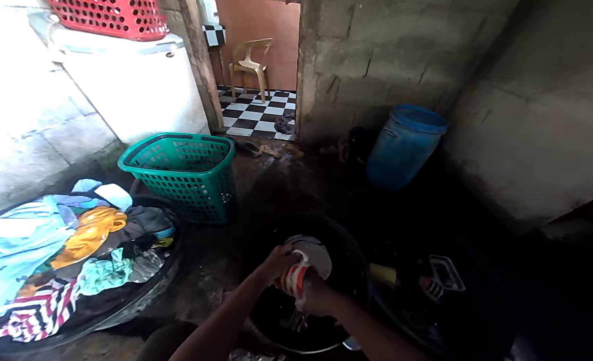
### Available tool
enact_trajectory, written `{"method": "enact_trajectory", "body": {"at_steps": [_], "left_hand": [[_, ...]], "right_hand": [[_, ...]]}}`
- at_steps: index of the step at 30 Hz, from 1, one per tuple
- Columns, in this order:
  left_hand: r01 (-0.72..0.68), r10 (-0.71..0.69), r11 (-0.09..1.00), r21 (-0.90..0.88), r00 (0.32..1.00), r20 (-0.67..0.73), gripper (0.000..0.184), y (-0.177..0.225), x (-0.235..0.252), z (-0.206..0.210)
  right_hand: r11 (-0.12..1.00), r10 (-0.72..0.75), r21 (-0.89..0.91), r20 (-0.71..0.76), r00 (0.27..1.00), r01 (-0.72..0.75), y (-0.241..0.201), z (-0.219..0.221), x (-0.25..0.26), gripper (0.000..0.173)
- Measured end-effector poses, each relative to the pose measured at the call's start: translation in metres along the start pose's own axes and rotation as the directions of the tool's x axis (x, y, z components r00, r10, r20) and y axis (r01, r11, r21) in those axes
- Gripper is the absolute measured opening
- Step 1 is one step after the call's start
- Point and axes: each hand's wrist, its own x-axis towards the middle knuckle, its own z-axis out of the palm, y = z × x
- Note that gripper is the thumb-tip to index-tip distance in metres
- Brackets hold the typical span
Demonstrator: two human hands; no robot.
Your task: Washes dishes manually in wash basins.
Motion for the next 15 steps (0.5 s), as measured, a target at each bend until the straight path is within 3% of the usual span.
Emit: {"method": "enact_trajectory", "body": {"at_steps": [2, 4, 8, 12, 15], "left_hand": [[0.016, -0.021, 0.999, -0.033, 0.99, -0.136, 0.017, 0.001, -0.004, 0.015], [0.024, -0.04, 0.998, -0.064, 0.963, -0.265, 0.019, 0.0, -0.01, 0.032], [-0.021, -0.055, 0.985, -0.172, 0.903, -0.427, 0.021, -0.008, -0.015, 0.057], [-0.037, -0.089, 0.957, -0.289, 0.906, -0.413, 0.025, -0.003, -0.015, 0.062], [-0.074, -0.07, 0.933, -0.351, 0.922, -0.38, 0.027, -0.003, -0.014, 0.062]], "right_hand": [[0.922, 0.105, 0.382, -0.073, 0.992, -0.069, 0.006, -0.01, -0.001, 0.055], [0.846, 0.197, 0.521, -0.109, 0.974, -0.113, 0.013, -0.019, 0.0, 0.05], [0.964, 0.178, 0.243, -0.291, 0.94, -0.107, 0.011, -0.038, 0.001, 0.035], [0.947, 0.319, 0.146, -0.355, 0.879, -0.285, -0.01, -0.052, -0.006, 0.044], [0.969, 0.245, 0.121, -0.417, 0.875, -0.214, -0.018, -0.047, -0.006, 0.049]]}}
